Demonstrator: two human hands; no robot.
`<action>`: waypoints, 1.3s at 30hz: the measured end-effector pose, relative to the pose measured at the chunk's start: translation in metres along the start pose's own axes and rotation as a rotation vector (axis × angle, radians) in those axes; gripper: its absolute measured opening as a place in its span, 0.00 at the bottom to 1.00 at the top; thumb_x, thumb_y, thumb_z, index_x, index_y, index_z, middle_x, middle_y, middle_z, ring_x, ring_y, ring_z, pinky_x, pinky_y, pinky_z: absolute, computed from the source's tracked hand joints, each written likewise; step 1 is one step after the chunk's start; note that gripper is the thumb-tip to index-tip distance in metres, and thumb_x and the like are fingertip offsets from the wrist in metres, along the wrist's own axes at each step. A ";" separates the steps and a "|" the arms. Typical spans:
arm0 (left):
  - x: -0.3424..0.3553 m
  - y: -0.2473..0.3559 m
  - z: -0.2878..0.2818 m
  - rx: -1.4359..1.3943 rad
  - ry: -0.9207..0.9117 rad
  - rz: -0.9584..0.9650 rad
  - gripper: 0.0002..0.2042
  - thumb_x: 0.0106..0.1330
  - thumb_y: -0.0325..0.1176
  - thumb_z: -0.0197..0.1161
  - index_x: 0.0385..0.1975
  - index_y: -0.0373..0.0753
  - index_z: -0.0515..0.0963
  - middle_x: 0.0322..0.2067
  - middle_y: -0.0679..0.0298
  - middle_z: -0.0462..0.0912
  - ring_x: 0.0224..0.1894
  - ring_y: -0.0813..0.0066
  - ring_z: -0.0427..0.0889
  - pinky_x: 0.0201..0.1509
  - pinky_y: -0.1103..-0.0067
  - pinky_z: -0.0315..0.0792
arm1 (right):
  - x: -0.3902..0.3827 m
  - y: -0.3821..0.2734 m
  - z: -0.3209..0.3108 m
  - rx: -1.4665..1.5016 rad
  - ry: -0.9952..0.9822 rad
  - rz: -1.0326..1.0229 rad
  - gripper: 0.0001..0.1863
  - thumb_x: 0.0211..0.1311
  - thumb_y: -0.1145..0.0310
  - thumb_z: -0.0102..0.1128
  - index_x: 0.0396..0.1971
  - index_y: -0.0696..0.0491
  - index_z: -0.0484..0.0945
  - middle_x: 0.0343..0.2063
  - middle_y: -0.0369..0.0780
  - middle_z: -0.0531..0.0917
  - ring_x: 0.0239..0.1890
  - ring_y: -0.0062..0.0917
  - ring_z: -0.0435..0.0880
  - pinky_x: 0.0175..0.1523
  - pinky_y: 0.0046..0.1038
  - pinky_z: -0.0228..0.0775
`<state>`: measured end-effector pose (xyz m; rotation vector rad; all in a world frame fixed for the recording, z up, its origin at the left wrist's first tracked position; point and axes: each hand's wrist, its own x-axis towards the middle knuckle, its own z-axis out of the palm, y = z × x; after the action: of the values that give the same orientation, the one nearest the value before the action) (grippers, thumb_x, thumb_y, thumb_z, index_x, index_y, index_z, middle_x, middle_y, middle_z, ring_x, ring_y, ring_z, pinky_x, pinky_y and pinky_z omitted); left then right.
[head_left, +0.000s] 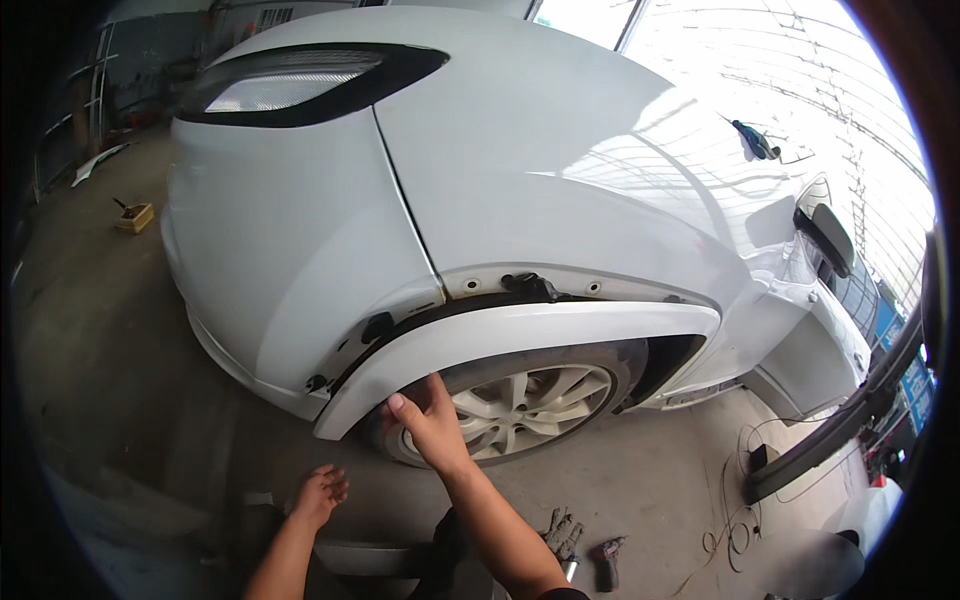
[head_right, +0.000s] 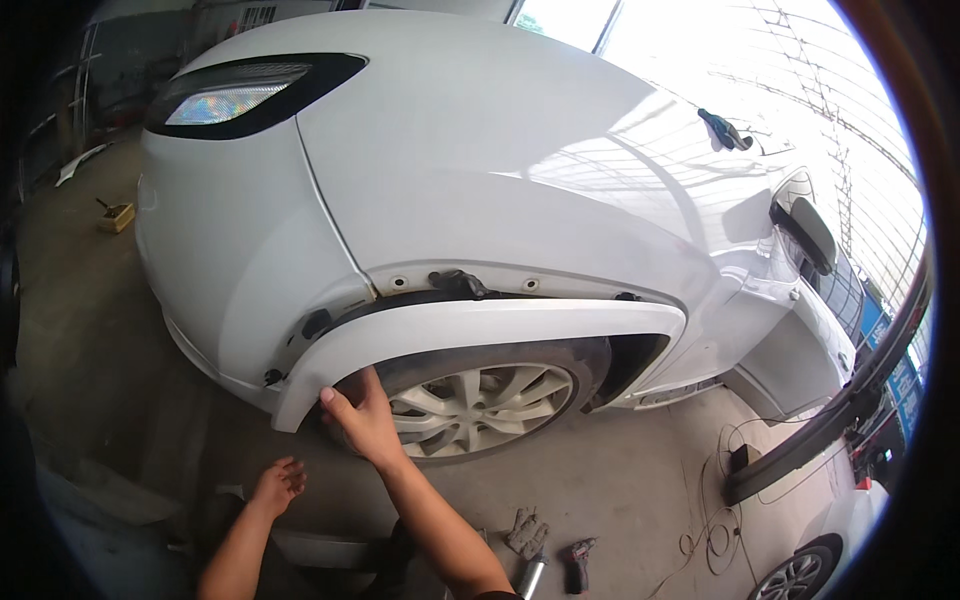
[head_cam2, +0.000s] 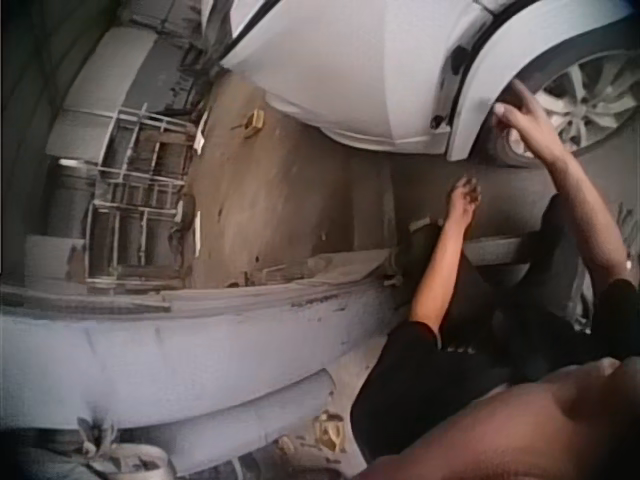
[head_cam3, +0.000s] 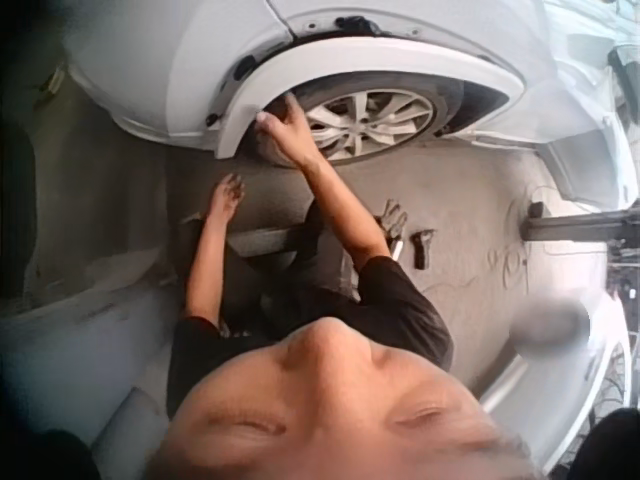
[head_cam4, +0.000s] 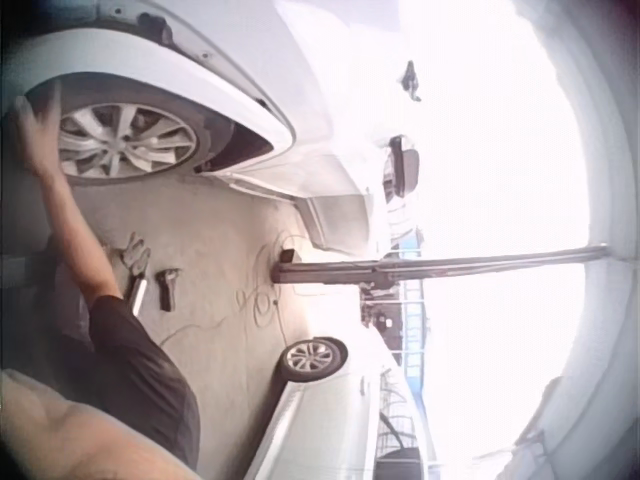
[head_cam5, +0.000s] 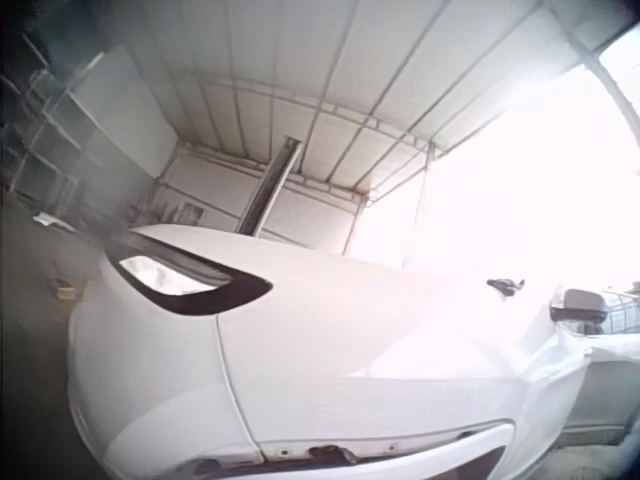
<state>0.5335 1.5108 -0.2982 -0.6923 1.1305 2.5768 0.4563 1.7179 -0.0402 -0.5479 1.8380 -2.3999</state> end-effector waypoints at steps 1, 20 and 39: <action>0.000 -0.004 -0.005 -0.003 -0.022 -0.001 0.20 0.64 0.31 0.48 0.57 0.40 0.62 0.46 0.58 0.75 0.41 0.64 0.78 0.41 0.69 0.73 | 0.002 -0.002 0.001 0.023 0.019 -0.010 0.21 0.62 0.64 0.59 0.49 0.61 0.66 0.33 0.42 0.78 0.32 0.24 0.79 0.35 0.25 0.75; -0.024 0.013 0.042 0.037 -0.138 0.041 0.14 0.67 0.42 0.52 0.45 0.40 0.73 0.36 0.60 0.81 0.35 0.69 0.80 0.36 0.73 0.74 | 0.003 -0.021 0.008 -0.108 0.016 -0.132 0.14 0.67 0.65 0.55 0.42 0.61 0.70 0.28 0.41 0.80 0.26 0.25 0.82 0.32 0.25 0.77; -0.013 0.021 0.052 0.032 -0.163 0.027 0.12 0.66 0.43 0.57 0.41 0.43 0.74 0.34 0.65 0.82 0.33 0.77 0.81 0.35 0.80 0.73 | 0.016 -0.031 -0.001 -0.644 0.161 -0.268 0.14 0.68 0.64 0.52 0.34 0.63 0.75 0.20 0.41 0.78 0.21 0.22 0.78 0.28 0.25 0.71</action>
<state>0.5198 1.5344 -0.2477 -0.4529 1.1330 2.5767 0.4458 1.7228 -0.0071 -0.6901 2.7832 -1.9893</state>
